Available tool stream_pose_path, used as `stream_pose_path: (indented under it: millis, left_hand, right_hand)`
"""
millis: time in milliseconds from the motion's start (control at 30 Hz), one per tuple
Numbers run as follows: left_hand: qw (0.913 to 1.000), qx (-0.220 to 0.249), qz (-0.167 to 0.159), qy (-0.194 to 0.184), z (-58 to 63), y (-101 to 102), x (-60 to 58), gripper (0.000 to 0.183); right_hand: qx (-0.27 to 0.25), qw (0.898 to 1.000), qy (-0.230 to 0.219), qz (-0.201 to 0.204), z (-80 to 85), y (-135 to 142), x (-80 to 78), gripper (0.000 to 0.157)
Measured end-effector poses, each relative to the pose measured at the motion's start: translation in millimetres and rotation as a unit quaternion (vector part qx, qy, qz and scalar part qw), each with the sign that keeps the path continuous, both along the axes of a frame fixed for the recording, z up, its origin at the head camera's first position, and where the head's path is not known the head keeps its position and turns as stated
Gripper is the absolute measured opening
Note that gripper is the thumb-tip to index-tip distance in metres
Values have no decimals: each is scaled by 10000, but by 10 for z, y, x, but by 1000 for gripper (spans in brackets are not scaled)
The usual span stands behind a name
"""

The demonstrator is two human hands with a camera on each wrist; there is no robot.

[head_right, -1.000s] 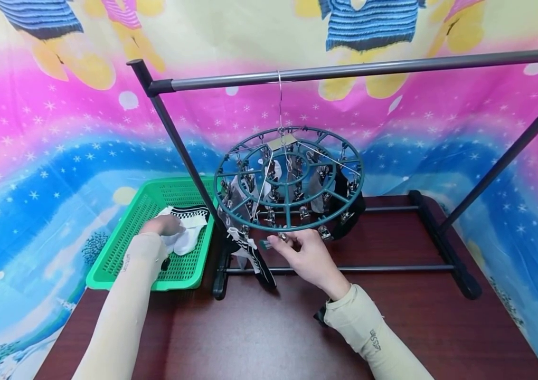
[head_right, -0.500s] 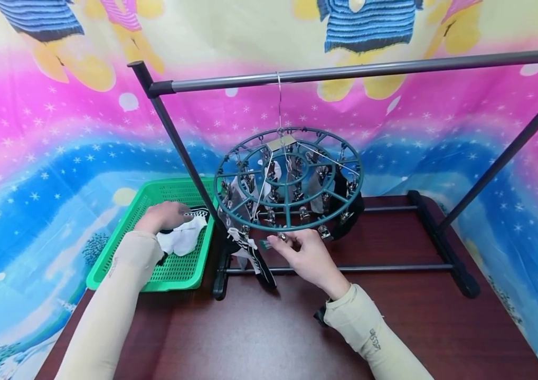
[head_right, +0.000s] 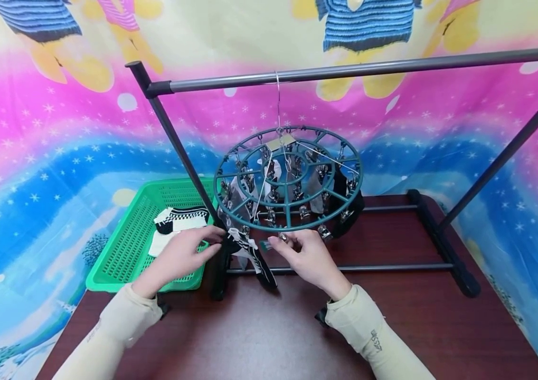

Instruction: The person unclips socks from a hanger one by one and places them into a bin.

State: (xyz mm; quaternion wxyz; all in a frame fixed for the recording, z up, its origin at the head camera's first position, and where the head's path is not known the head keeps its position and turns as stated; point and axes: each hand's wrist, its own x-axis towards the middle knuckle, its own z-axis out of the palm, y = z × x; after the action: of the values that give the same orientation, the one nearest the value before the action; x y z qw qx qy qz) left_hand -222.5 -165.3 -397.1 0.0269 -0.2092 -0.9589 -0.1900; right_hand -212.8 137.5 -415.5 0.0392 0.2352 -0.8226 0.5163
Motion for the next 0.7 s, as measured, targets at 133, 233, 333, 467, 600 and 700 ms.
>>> stream_pose_path:
  millis: [133,233,333,467,600,700]
  left_hand:
    - [9947,962,-20,-358,-139,99,109,27]
    - [9884,1442,61,-470,-236,174,192,21]
    - [9763,2066,-1,-638,-344,243,269,17]
    - [9483,2997,-63,-1047,-517,344,344,25]
    - [9215,3639,-210,-1343,-732,434,382,40]
    - [9135,3847,-314,-1285,-854,476,402,33]
  right_hand:
    - [-28,10000,5,-14,-8,10,6,39]
    - [-47,10000,16,2,-5,17,3,36]
    - [-43,10000,27,-12,-9,27,-10,33]
    - [-40,10000,12,-49,-14,37,-24,29]
    - [-72,10000,28,-43,-22,38,-30,28]
    - [-101,9999,45,-20,-32,40,-34,28]
